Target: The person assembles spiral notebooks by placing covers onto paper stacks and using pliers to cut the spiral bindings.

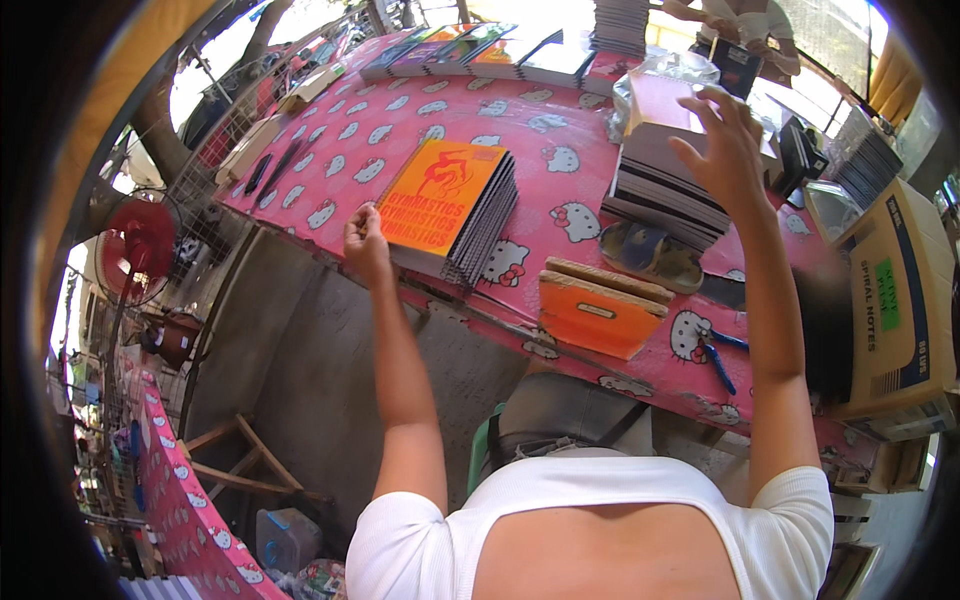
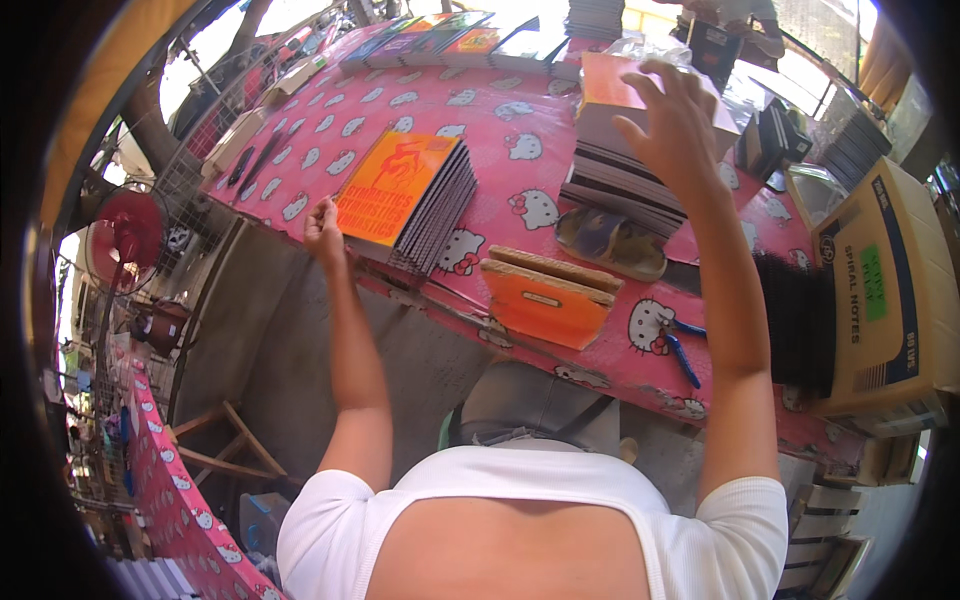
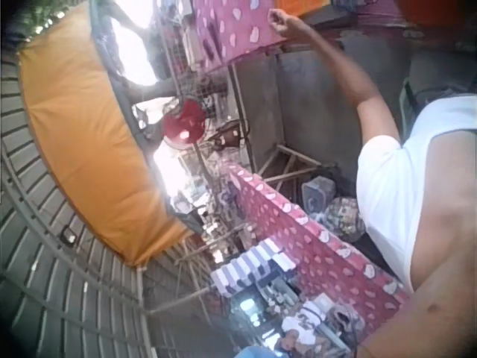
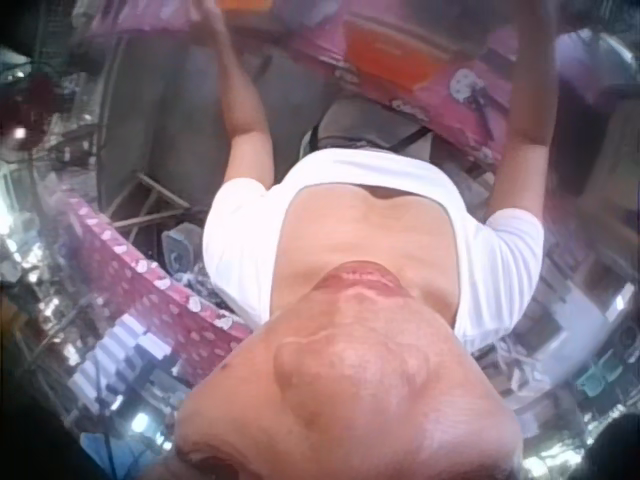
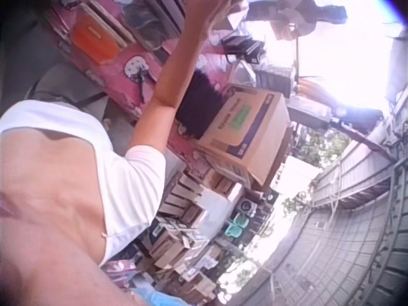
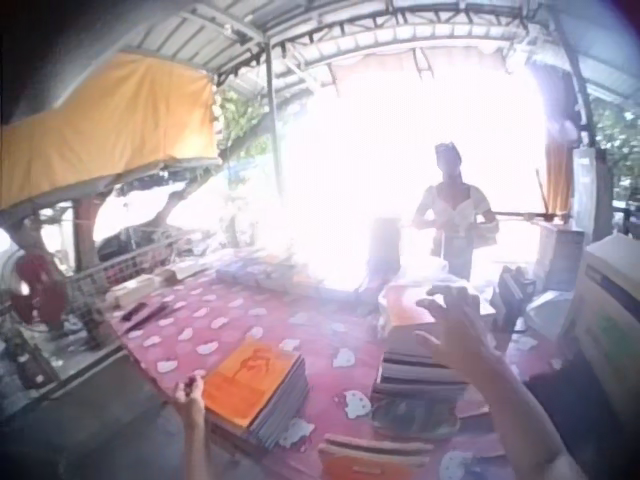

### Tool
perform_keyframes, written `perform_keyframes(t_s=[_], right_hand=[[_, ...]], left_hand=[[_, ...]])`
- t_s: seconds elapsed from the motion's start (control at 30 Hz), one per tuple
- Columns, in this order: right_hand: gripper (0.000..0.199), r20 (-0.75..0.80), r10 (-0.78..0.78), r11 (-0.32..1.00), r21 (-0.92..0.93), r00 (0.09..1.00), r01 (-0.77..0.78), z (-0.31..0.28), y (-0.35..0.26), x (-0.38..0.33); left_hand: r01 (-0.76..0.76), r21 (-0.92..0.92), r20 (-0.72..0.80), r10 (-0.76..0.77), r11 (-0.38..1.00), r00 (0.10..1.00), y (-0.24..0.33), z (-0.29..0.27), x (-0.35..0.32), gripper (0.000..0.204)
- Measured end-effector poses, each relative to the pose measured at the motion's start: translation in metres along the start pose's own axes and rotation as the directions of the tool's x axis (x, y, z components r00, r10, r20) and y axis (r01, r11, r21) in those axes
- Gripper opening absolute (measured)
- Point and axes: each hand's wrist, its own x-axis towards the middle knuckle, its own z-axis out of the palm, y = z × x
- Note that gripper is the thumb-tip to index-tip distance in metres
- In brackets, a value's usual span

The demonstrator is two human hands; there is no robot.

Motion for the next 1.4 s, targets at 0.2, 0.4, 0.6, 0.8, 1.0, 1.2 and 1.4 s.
perform_keyframes(t_s=[0.2, 0.4, 0.6, 0.8, 1.0, 1.2, 1.4], right_hand=[[0.017, 0.203, -0.097, 0.995, 0.035, 0.974, 0.092, 0.036, 0.039, 0.004], [0.015, 0.077, -0.35, 0.929, 0.158, 0.934, 0.335, -0.003, -0.045, -0.046], [0.029, -0.152, 0.23, 0.965, 0.165, 0.961, -0.205, -0.061, -0.035, -0.116], [0.022, 0.323, 0.485, 0.429, 0.722, 0.813, -0.543, -0.052, -0.04, -0.175], [0.045, 0.458, 0.431, 0.691, 0.387, 0.777, -0.611, -0.02, -0.05, -0.232], [0.063, 0.352, 0.464, 0.488, 0.664, 0.813, -0.566, -0.039, -0.073, -0.226], [0.024, 0.237, 0.696, 0.704, -0.414, 0.678, -0.578, -0.013, 0.142, -0.227]], left_hand=[[-0.113, -0.339, 0.097, 0.154, 0.934, 0.983, 0.142, 0.05, -0.086, 0.031], [0.859, -0.365, 0.834, -0.284, 0.359, 0.474, 0.136, 0.123, -0.14, 0.034], [0.425, -0.366, 0.779, 0.022, 0.828, 0.627, 0.171, 0.109, -0.169, 0.022], [0.087, -0.323, 0.781, 0.214, 0.942, 0.587, 0.191, 0.109, -0.171, 0.022], [0.246, -0.24, 0.658, -0.029, 0.939, 0.753, 0.126, 0.093, -0.192, 0.05], [0.329, -0.087, 0.668, -0.19, 0.94, 0.719, 0.089, 0.077, -0.221, 0.075], [-0.232, -0.1, 0.517, 0.25, 0.967, 0.818, 0.148, 0.105, -0.227, 0.081]])
